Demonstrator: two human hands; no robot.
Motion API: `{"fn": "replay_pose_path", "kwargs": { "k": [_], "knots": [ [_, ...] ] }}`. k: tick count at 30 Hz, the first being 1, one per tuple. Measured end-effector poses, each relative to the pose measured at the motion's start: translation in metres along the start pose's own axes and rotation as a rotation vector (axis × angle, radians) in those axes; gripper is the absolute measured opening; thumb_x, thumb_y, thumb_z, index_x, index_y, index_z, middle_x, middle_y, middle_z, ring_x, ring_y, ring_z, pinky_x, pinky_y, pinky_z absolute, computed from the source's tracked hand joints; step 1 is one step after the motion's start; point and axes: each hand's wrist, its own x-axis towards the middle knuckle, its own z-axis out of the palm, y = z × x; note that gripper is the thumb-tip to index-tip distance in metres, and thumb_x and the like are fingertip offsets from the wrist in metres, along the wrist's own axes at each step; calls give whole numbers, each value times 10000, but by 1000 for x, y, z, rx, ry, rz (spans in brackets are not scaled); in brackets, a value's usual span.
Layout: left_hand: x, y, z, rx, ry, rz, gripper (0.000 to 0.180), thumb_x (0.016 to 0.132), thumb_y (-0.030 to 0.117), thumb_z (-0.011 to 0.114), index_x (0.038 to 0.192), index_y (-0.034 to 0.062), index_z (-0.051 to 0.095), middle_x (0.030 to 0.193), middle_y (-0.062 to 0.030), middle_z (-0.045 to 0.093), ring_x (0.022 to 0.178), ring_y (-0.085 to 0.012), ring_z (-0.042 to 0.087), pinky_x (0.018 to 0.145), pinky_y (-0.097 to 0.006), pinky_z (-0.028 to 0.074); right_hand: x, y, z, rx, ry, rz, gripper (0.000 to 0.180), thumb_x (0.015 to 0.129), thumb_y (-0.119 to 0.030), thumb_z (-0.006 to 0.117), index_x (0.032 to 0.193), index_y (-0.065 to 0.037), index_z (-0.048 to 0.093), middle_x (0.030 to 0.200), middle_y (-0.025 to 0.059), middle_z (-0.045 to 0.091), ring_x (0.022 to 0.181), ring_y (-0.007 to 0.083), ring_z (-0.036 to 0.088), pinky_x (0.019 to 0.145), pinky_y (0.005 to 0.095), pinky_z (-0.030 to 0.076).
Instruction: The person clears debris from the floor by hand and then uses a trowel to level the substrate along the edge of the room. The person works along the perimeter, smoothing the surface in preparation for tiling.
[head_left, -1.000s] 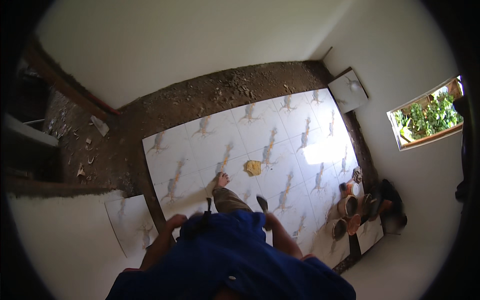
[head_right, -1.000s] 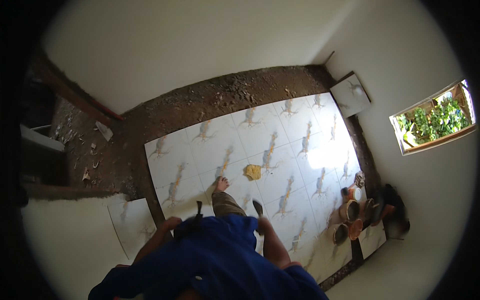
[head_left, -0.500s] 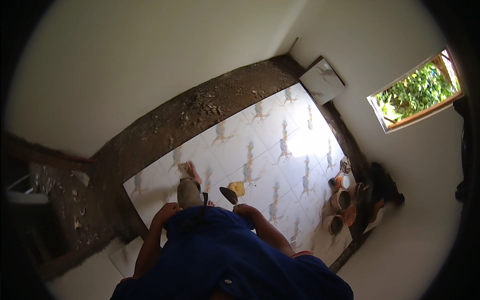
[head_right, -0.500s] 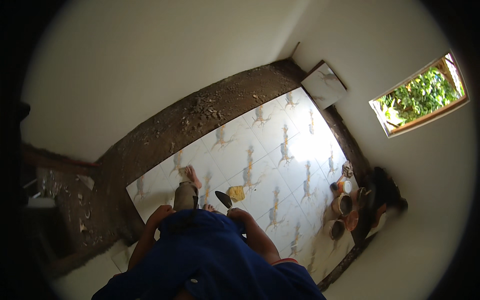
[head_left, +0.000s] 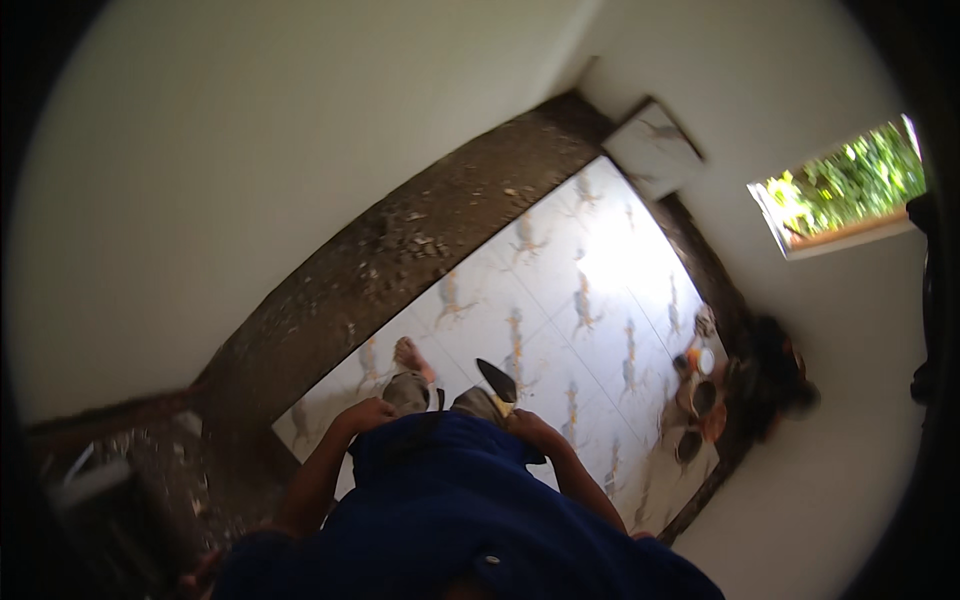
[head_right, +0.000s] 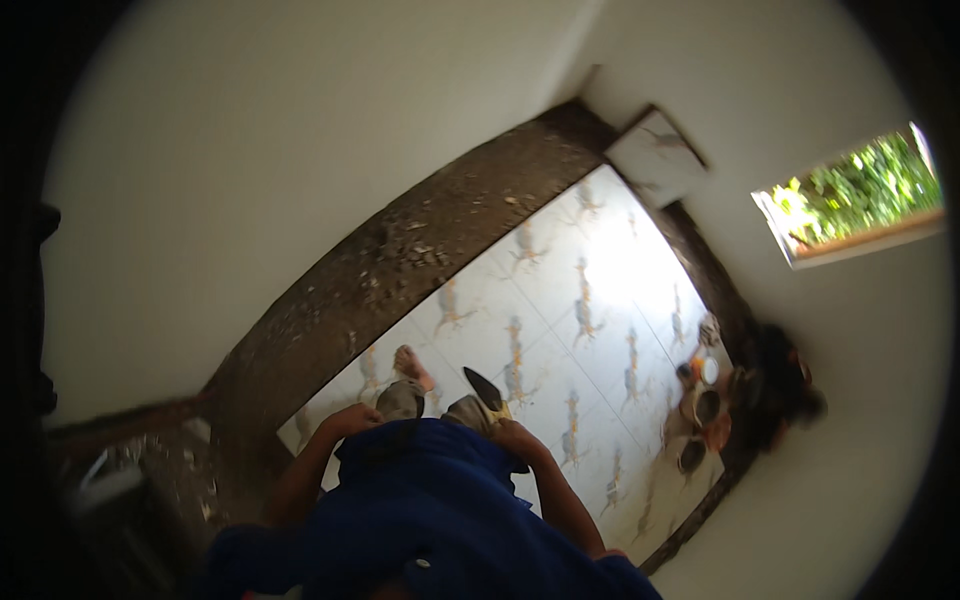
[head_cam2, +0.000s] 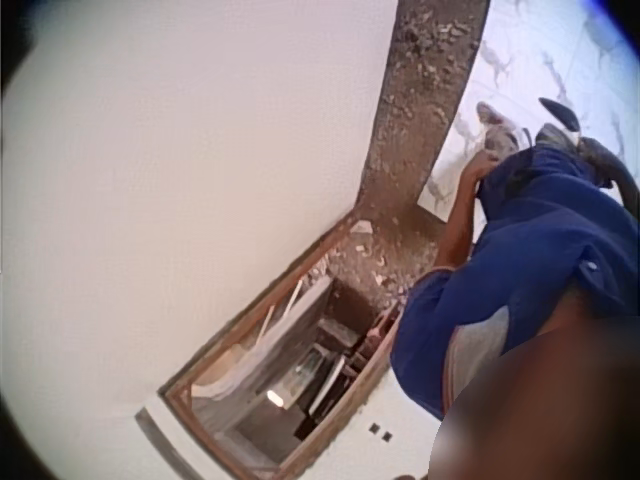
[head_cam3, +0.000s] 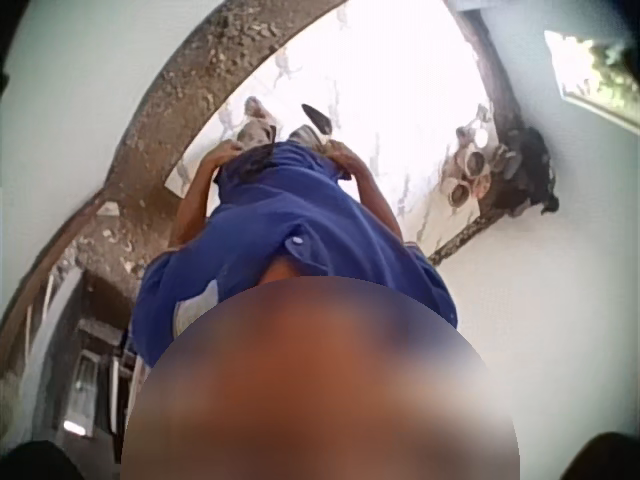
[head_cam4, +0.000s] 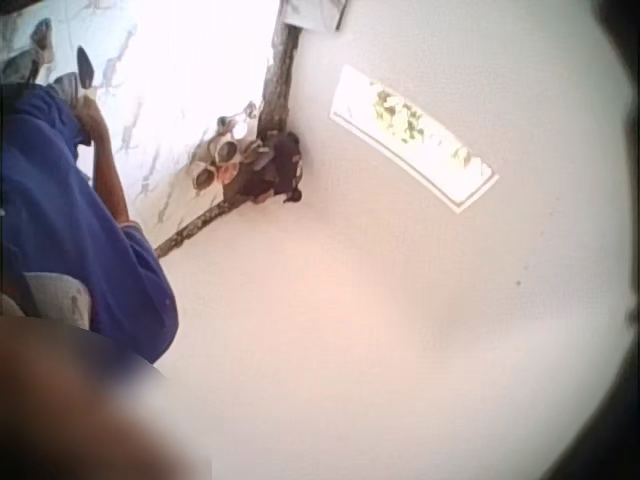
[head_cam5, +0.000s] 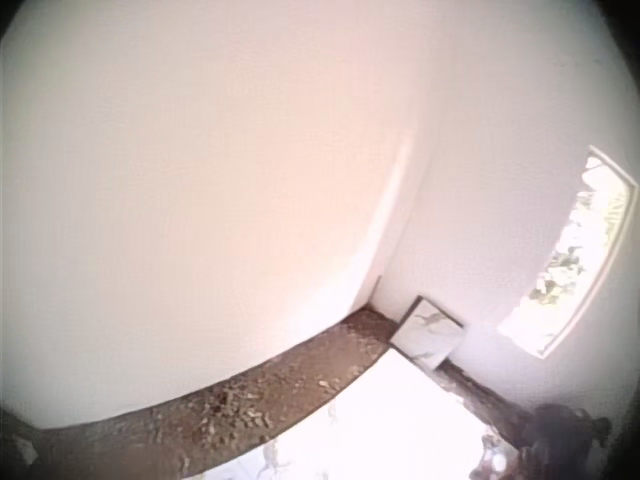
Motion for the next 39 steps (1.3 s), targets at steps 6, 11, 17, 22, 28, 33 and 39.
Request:
{"fn": "replay_pose_path", "kwargs": {
  "k": [6,11,17,22,28,33,39],
  "knots": [
    [-7,15,-19,-49,-36,-84,365,922,313,694,1106,6,764,1013,-188,782,964,-338,758,883,-428,572,-3,-88,-93,-14,-121,-71,464,966,-359,571,1178,51,621,1126,319,672,1163,426,659,1002,474,523],
    [-9,33,-33,-242,18,-250,365,979,363,690,1143,42,747,969,-115,778,918,-248,742,827,-402,566,109,-117,-157,111,-3,261,567,797,-200,756,1261,68,570,951,238,738,689,338,740,667,442,607],
    [151,-7,-79,-663,513,-352,324,1012,357,704,1106,48,733,942,-59,745,890,-162,693,835,-352,547,495,-63,-147,414,716,-331,483,974,-255,716,1325,8,513,984,175,670,842,320,713,768,471,585],
    [353,-90,-134,-138,350,-163,354,987,399,701,1174,99,714,1060,-135,723,1004,-350,690,906,-467,532,808,31,-158,-257,250,16,416,943,-293,699,1184,18,564,1079,277,716,969,376,748,755,490,604],
    [456,-175,-201,210,510,-3,405,944,422,735,1206,113,711,1105,-100,706,1076,-315,670,937,-445,512,1036,55,-276,70,732,62,481,1079,-344,560,1371,30,481,1150,259,701,982,419,727,843,536,574],
    [457,-198,-209,457,543,19,442,917,413,760,1228,111,672,1135,-77,675,1074,-292,660,936,-455,521,1130,-3,-335,1013,783,-154,410,1075,-357,575,1239,18,568,991,147,667,798,272,670,705,434,560],
    [438,-166,-227,548,589,179,449,864,315,782,1237,82,688,1267,-113,664,1162,-324,636,1041,-488,497,1074,-18,-192,956,311,-183,371,1058,-352,608,1249,-34,593,943,110,645,631,171,578,489,362,470]
  ]
}}
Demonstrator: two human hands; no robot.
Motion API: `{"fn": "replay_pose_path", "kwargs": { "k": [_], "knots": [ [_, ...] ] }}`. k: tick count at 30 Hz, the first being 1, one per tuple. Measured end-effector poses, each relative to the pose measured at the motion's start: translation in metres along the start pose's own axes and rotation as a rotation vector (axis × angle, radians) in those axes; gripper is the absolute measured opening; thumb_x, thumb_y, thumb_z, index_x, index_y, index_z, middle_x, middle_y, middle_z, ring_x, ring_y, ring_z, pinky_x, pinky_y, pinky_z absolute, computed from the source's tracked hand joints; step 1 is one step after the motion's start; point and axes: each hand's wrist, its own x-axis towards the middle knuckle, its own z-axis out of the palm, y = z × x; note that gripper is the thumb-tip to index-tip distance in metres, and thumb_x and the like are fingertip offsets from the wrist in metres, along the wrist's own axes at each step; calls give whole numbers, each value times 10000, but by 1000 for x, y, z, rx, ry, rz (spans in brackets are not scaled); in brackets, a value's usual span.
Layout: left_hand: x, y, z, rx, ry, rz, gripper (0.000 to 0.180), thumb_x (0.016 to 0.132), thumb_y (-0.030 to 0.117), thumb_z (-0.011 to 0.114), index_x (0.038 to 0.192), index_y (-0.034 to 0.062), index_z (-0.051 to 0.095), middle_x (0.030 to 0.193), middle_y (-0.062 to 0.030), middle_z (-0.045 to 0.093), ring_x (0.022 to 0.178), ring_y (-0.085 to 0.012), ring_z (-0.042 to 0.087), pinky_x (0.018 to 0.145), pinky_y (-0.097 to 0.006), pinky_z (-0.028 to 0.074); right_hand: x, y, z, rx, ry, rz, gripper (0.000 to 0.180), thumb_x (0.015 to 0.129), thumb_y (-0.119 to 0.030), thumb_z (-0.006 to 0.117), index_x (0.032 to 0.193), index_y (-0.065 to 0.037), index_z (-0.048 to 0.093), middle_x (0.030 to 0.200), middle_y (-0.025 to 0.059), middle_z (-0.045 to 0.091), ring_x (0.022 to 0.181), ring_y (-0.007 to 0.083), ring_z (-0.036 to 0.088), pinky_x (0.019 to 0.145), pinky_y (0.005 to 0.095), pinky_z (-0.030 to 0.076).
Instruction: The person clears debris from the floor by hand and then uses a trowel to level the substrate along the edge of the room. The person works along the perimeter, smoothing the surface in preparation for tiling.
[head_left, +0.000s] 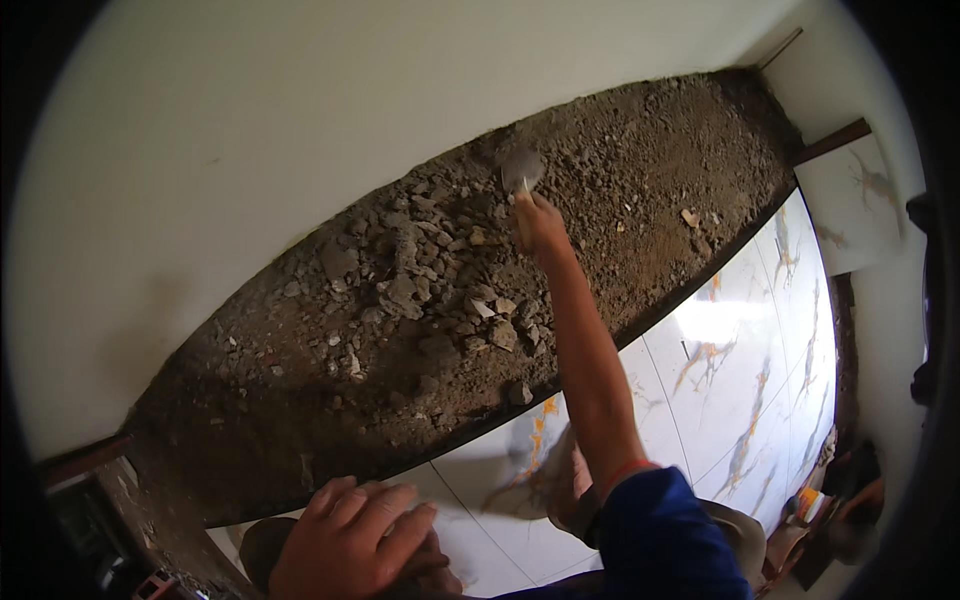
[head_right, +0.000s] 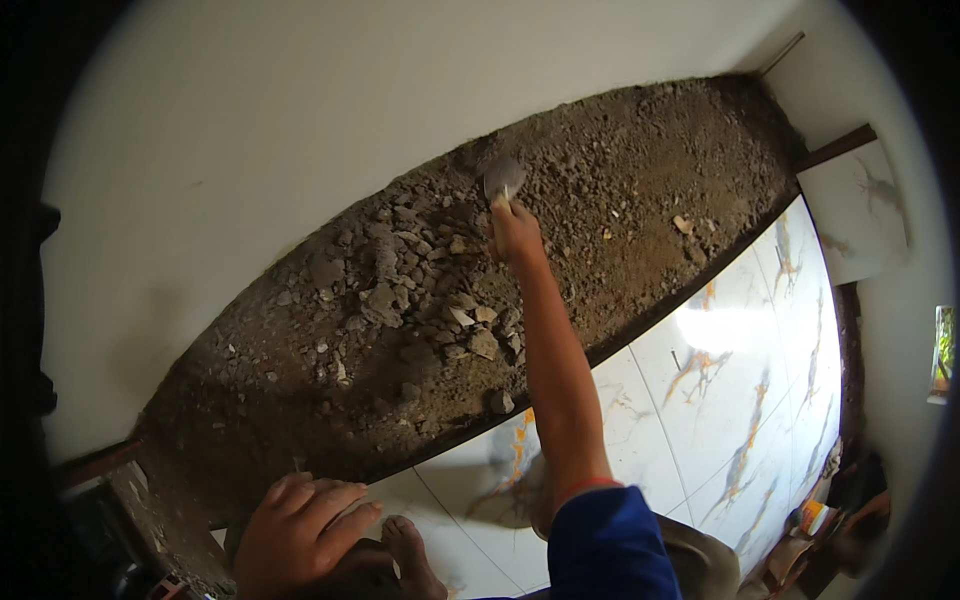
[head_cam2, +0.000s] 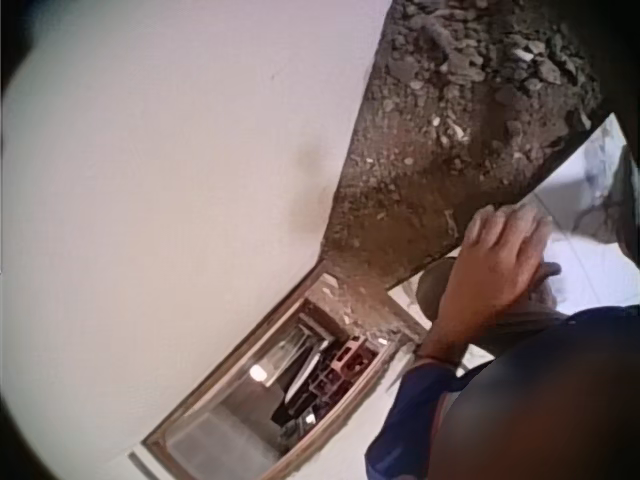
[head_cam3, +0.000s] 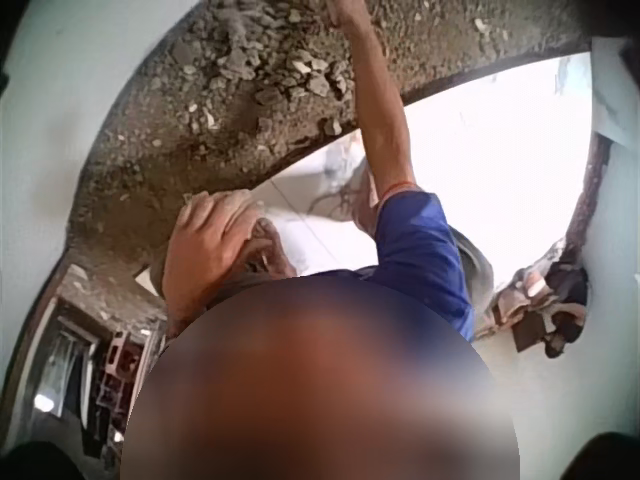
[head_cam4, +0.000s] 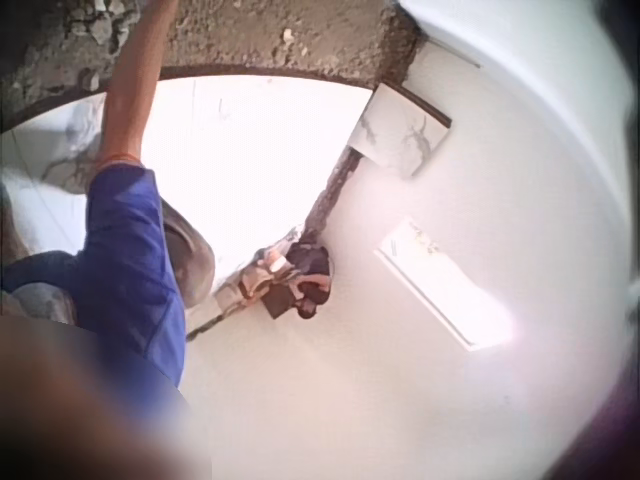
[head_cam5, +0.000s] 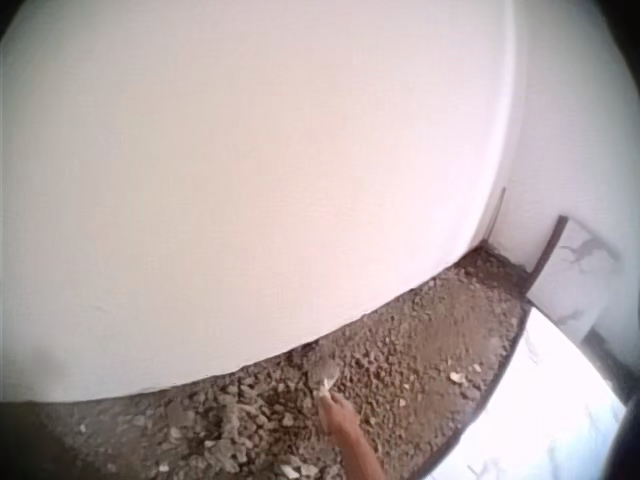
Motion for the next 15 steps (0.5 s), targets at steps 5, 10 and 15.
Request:
{"fn": "replay_pose_path", "kwargs": {
  "k": [5,10,15],
  "knots": [
    [-5,11,-8,-128,79,33,447,862,313,777,1235,84,690,1257,-108,657,1169,-336,624,1036,-505,489,23,-39,-7,427,309,-240,346,1063,-352,588,1180,-27,622,877,99,628,602,161,553,482,352,442],
    [0,-16,15,-57,-231,20,446,916,412,779,1246,121,706,1171,-65,680,1087,-266,660,966,-445,517,17,-16,73,-339,198,-107,473,1036,-425,607,1182,25,633,939,127,689,664,188,597,543,368,481],
    [15,-34,12,-43,-27,96,434,958,439,732,1222,98,687,1189,-56,659,1053,-246,660,944,-420,531,-67,31,62,-288,-100,-132,522,1027,-392,623,1355,13,622,998,137,699,704,174,621,522,363,481]
  ]
}}
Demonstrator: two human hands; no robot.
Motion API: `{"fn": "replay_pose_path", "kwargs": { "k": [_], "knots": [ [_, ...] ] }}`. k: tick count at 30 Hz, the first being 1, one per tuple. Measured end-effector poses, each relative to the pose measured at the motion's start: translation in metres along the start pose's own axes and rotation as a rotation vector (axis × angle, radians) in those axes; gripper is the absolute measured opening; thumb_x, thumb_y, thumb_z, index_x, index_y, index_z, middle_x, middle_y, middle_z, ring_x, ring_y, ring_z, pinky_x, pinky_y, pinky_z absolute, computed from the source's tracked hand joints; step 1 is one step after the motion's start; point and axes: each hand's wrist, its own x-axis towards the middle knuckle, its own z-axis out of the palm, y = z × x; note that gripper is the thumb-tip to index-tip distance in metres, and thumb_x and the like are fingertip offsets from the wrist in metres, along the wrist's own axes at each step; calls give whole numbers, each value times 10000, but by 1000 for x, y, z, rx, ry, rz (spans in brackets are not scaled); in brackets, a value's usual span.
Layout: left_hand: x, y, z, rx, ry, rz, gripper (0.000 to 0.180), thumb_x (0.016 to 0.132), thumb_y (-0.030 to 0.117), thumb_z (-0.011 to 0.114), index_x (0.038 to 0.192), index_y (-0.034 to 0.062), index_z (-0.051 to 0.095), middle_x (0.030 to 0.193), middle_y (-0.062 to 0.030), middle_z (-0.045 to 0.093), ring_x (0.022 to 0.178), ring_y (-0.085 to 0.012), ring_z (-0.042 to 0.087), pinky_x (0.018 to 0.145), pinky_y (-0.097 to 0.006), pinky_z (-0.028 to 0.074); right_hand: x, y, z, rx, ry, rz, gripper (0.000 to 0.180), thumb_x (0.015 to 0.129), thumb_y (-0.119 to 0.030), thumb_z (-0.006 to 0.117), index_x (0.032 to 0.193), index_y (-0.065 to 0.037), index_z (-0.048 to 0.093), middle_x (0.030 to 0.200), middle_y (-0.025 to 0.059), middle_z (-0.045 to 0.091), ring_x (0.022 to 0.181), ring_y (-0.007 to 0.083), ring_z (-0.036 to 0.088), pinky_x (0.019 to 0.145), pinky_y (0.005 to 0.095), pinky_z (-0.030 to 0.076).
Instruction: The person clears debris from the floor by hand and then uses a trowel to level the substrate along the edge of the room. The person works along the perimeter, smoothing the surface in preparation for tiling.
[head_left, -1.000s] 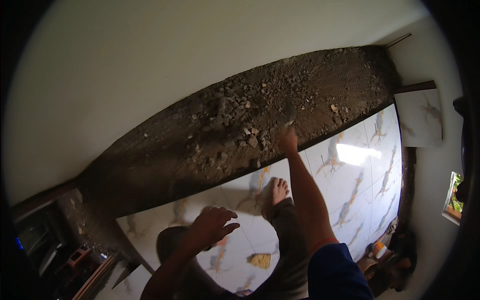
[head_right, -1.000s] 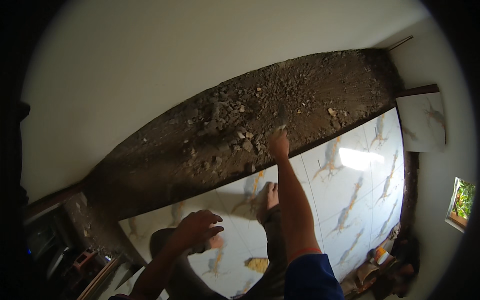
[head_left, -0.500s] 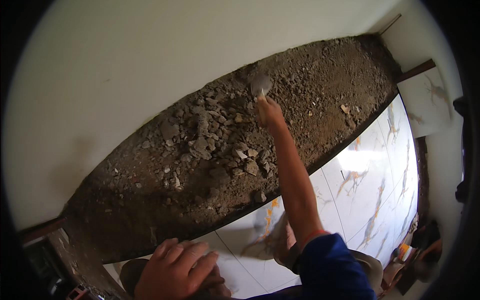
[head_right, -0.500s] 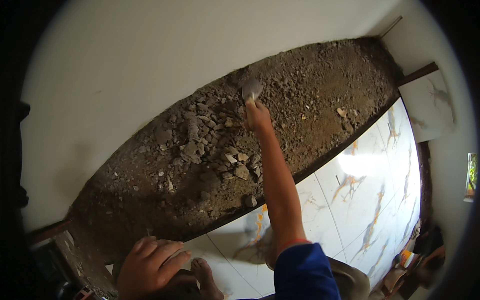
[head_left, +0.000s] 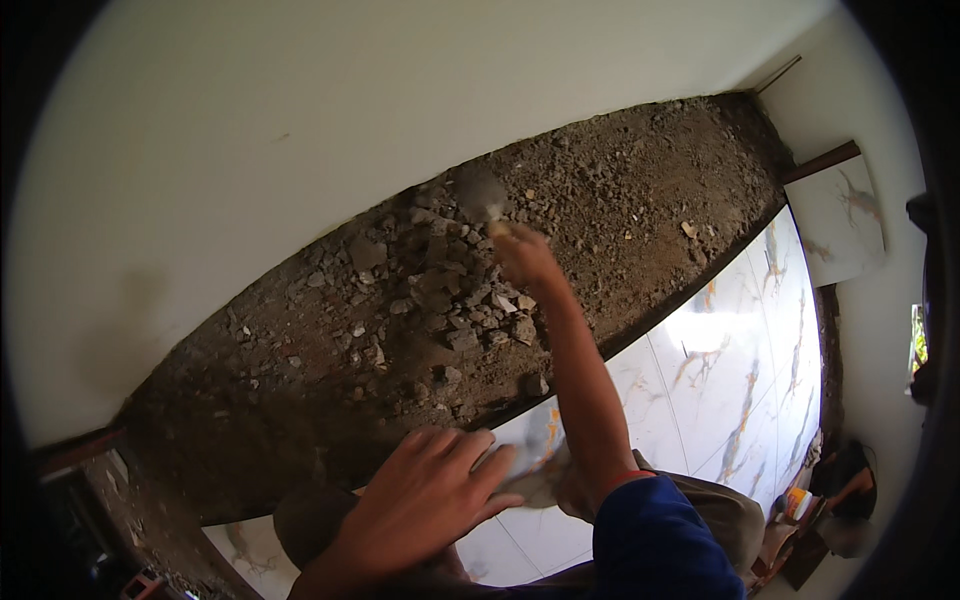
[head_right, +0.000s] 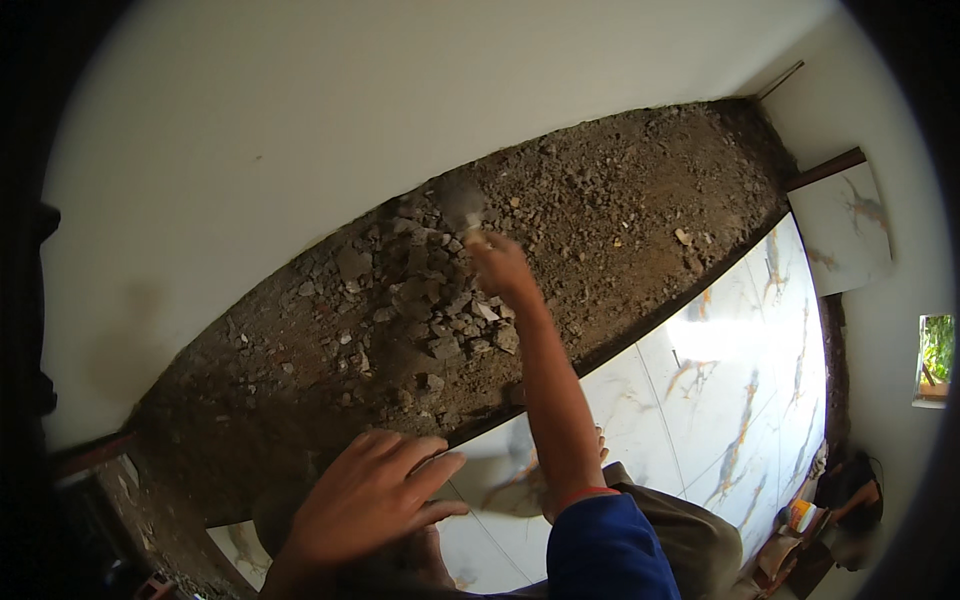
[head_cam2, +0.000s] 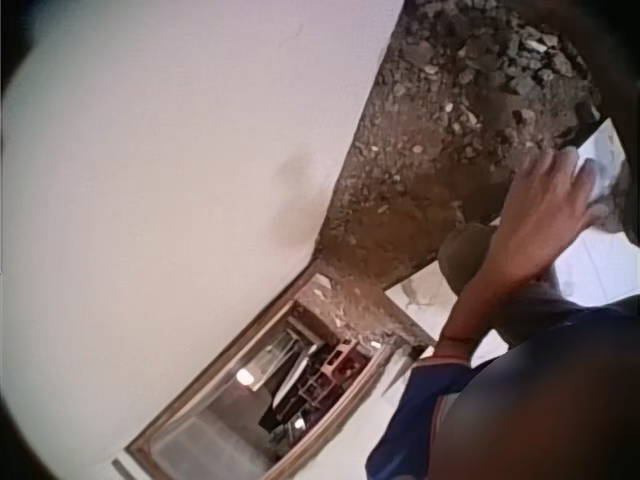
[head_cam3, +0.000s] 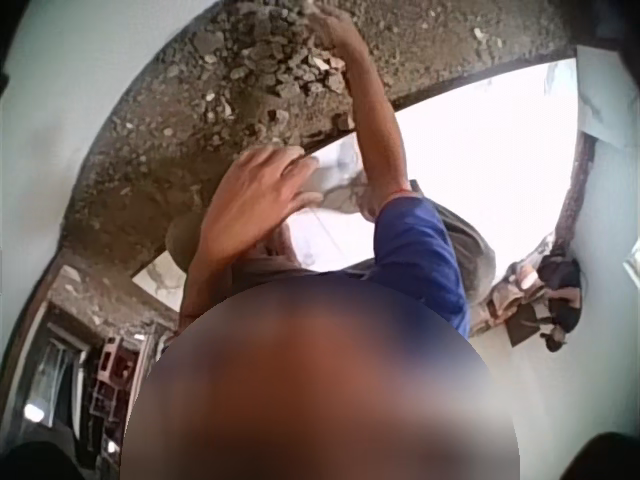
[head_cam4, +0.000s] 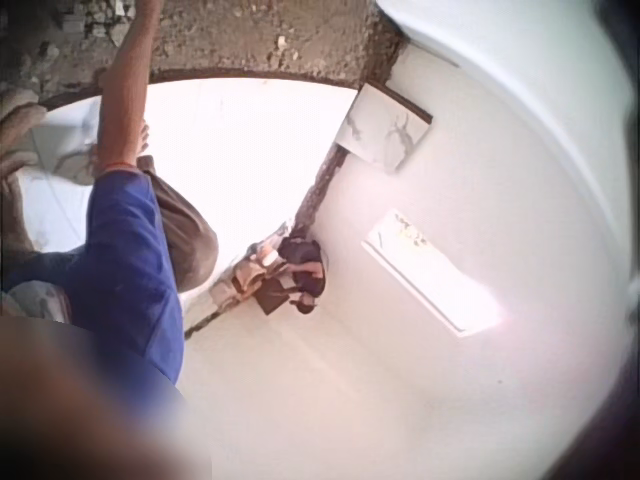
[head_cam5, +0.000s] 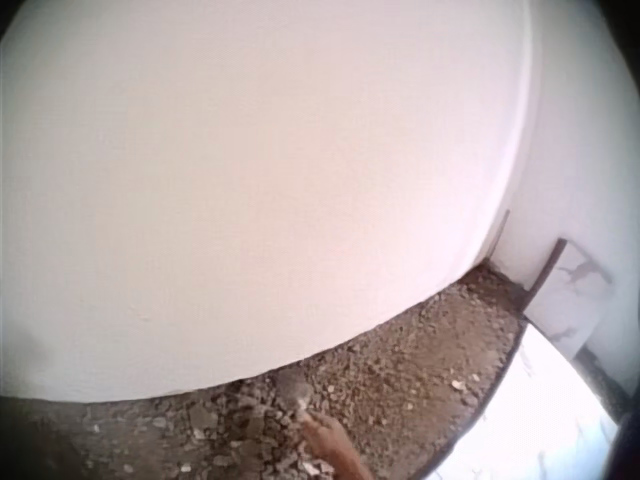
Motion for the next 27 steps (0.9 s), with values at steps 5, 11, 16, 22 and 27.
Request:
{"fn": "replay_pose_path", "kwargs": {
  "k": [5,11,16,22,27],
  "knots": [
    [4,6,5,-78,31,-8,368,953,400,751,1152,96,696,1186,-63,670,1041,-245,688,913,-409,546,41,-20,-22,116,346,38,427,1034,-330,623,1337,-30,632,971,140,691,691,222,653,520,374,523],
    [27,1,19,-212,342,-5,317,949,356,760,1061,72,678,967,-77,710,834,-281,724,728,-412,572,-17,4,122,-652,295,-273,409,975,-329,657,1257,-33,629,933,250,745,824,500,718,740,568,591],
    [55,3,29,-223,381,57,282,956,330,751,1055,74,687,918,-81,714,833,-279,725,712,-411,567,-109,19,105,-747,95,-556,535,985,-346,672,1455,-119,553,1092,175,758,988,414,732,879,509,576],
    [55,13,49,-128,197,212,272,990,357,700,1065,96,696,939,-62,703,883,-246,728,796,-400,569,-118,63,-26,-596,636,-164,357,1039,-300,611,1347,-119,615,1350,257,629,1019,441,717,837,506,581],
    [51,15,54,-126,21,263,304,984,365,702,1110,90,679,1018,-90,698,1063,-265,711,914,-413,557,-148,123,33,-573,473,-150,483,1029,-298,651,1421,-64,493,1196,318,689,1035,516,690,825,556,569]
  ]
}}
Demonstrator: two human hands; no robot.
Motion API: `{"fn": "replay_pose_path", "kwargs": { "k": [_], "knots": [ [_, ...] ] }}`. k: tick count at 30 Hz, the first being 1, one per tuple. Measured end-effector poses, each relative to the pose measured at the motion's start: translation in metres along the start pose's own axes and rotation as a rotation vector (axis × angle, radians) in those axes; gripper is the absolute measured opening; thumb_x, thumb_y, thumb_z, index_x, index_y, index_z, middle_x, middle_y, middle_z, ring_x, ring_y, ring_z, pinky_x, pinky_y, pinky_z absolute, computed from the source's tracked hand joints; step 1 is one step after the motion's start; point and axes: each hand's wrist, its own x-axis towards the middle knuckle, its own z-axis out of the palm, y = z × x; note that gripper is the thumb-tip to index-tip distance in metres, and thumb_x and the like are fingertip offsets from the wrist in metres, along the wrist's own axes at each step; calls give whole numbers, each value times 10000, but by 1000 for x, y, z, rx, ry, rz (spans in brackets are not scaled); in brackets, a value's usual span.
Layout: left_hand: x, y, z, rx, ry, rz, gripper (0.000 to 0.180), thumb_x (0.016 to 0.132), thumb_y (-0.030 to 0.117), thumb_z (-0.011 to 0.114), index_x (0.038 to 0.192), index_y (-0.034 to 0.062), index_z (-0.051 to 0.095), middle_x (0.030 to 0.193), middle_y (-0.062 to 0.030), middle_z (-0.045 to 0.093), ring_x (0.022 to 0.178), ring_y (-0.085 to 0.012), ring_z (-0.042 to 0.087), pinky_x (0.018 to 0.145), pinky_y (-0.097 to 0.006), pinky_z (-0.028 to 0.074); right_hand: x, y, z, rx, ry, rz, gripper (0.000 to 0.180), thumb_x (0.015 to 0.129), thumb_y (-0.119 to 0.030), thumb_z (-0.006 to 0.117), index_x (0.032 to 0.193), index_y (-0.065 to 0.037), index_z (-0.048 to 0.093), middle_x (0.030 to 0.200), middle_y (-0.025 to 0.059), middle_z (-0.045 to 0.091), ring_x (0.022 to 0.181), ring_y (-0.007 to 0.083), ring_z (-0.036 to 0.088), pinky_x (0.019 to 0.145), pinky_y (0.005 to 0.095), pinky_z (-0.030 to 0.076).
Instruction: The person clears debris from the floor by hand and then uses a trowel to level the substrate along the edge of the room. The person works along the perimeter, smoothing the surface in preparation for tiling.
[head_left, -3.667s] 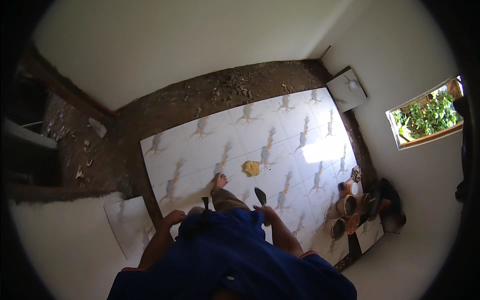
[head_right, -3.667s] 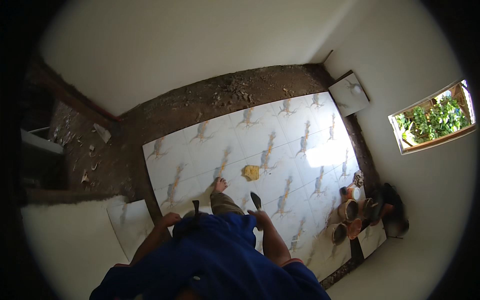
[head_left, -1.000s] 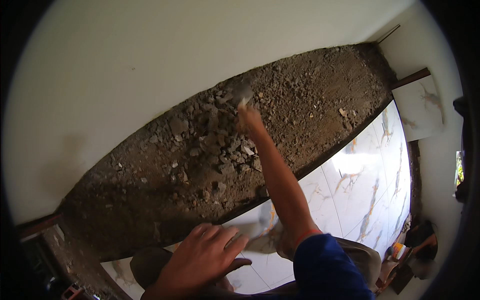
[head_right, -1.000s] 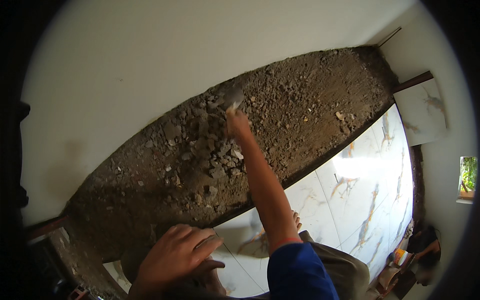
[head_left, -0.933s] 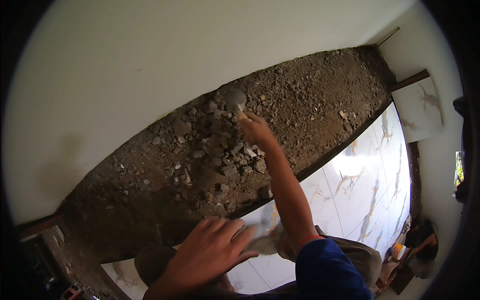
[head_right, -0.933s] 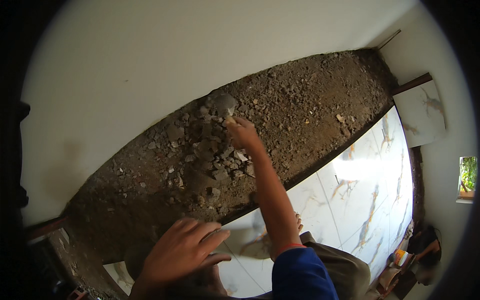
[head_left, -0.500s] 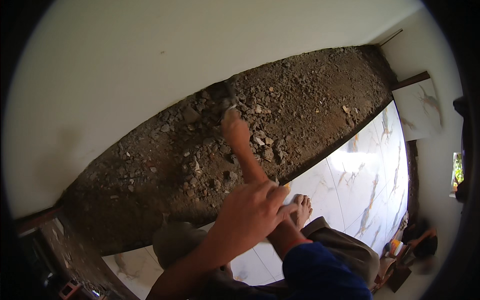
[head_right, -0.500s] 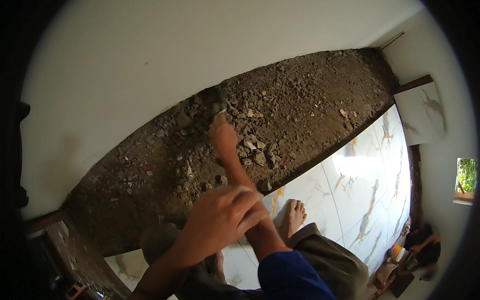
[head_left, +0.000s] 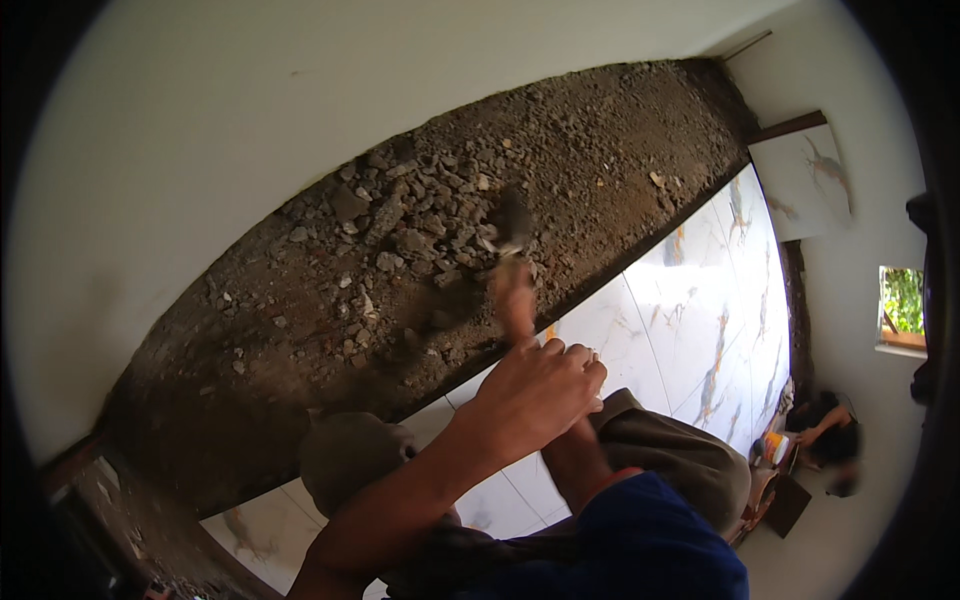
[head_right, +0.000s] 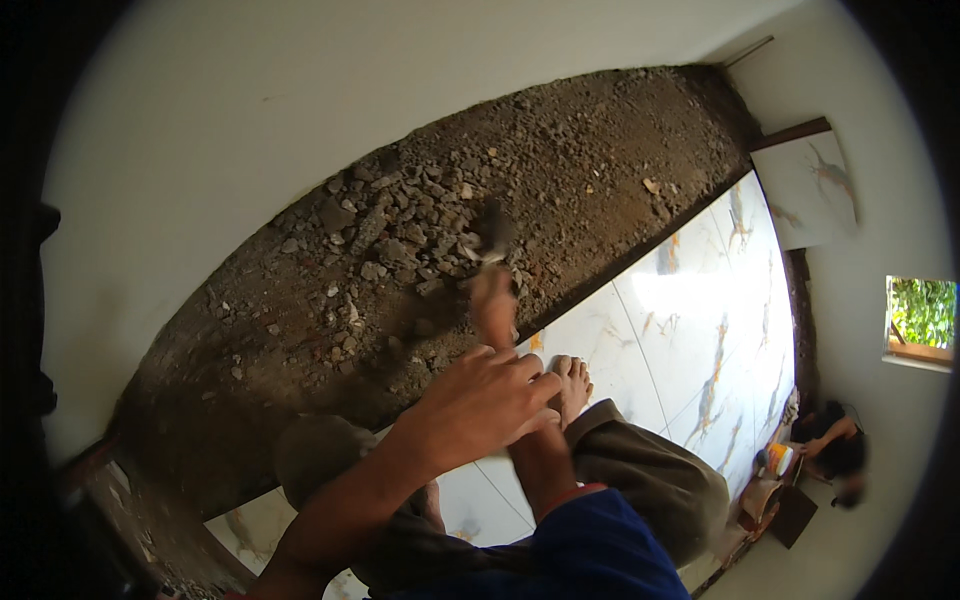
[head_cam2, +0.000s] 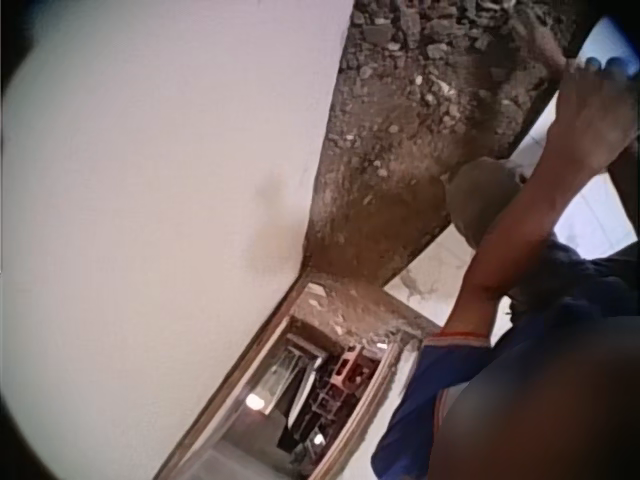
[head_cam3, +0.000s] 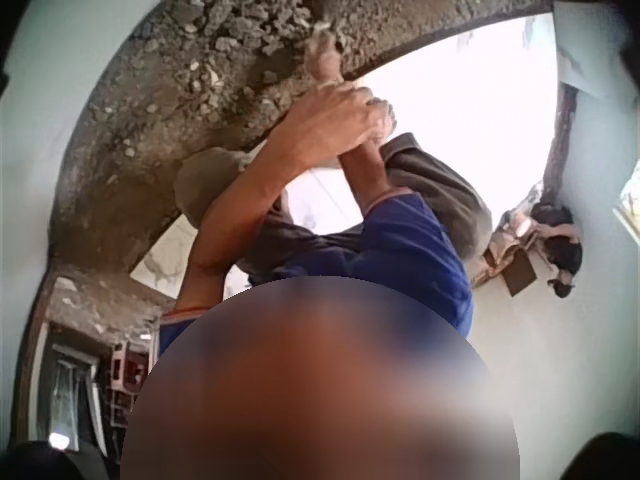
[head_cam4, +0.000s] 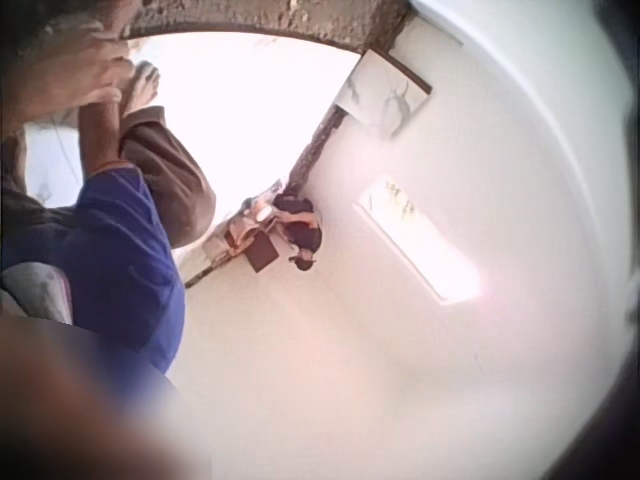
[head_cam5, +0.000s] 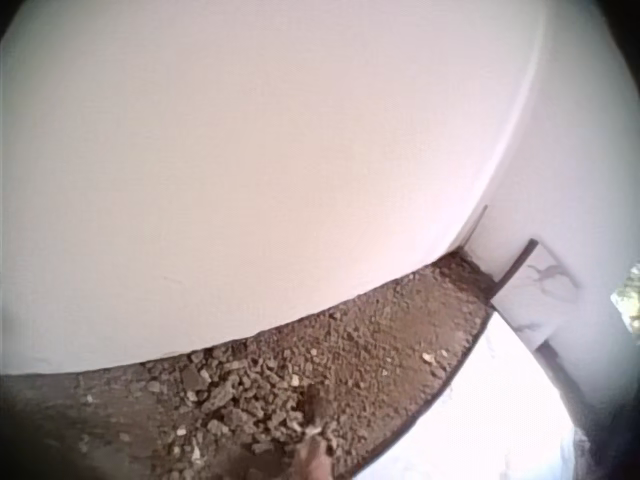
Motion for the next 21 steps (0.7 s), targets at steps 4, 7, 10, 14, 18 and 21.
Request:
{"fn": "replay_pose_path", "kwargs": {
  "k": [4,7,10,14,18,21],
  "knots": [
    [5,3,1,-24,-55,-20,335,983,377,702,1128,77,668,1056,-106,692,1079,-291,702,943,-443,544,-93,-36,56,230,-125,48,560,1032,-319,649,1480,-49,450,1239,297,690,1096,515,677,870,546,563],
    [12,6,6,-20,-74,-6,347,984,389,698,1133,77,668,1065,-106,690,1084,-292,699,947,-460,536,-135,-56,56,150,-204,-101,561,1011,-322,669,1483,-92,473,1246,249,698,1028,493,698,840,530,572],
    [20,12,14,8,-57,31,357,986,399,692,1137,75,670,1074,-108,691,1087,-292,697,948,-463,529,-146,-51,31,-32,-287,-129,530,978,-331,699,1440,-129,536,1209,209,708,965,437,722,800,508,581],
    [22,24,25,3,-101,91,400,975,408,704,1160,56,659,1086,-117,695,1084,-287,700,938,-451,535,-107,-7,-8,101,-30,-186,402,946,-194,744,1308,-99,596,1096,186,704,931,399,714,791,473,573],
    [17,25,27,11,-52,76,402,972,391,714,1173,49,651,1081,-125,694,1082,-292,700,935,-456,538,-55,24,-17,144,257,192,416,1005,-244,664,1308,-32,472,1079,260,700,936,462,688,812,505,538],
    [15,22,24,4,-52,57,384,974,374,718,1183,60,649,1083,-128,694,1077,-291,700,947,-456,532,-71,8,20,181,277,282,429,1018,-278,634,1274,-17,408,993,330,684,898,538,672,767,573,517]
  ]
}}
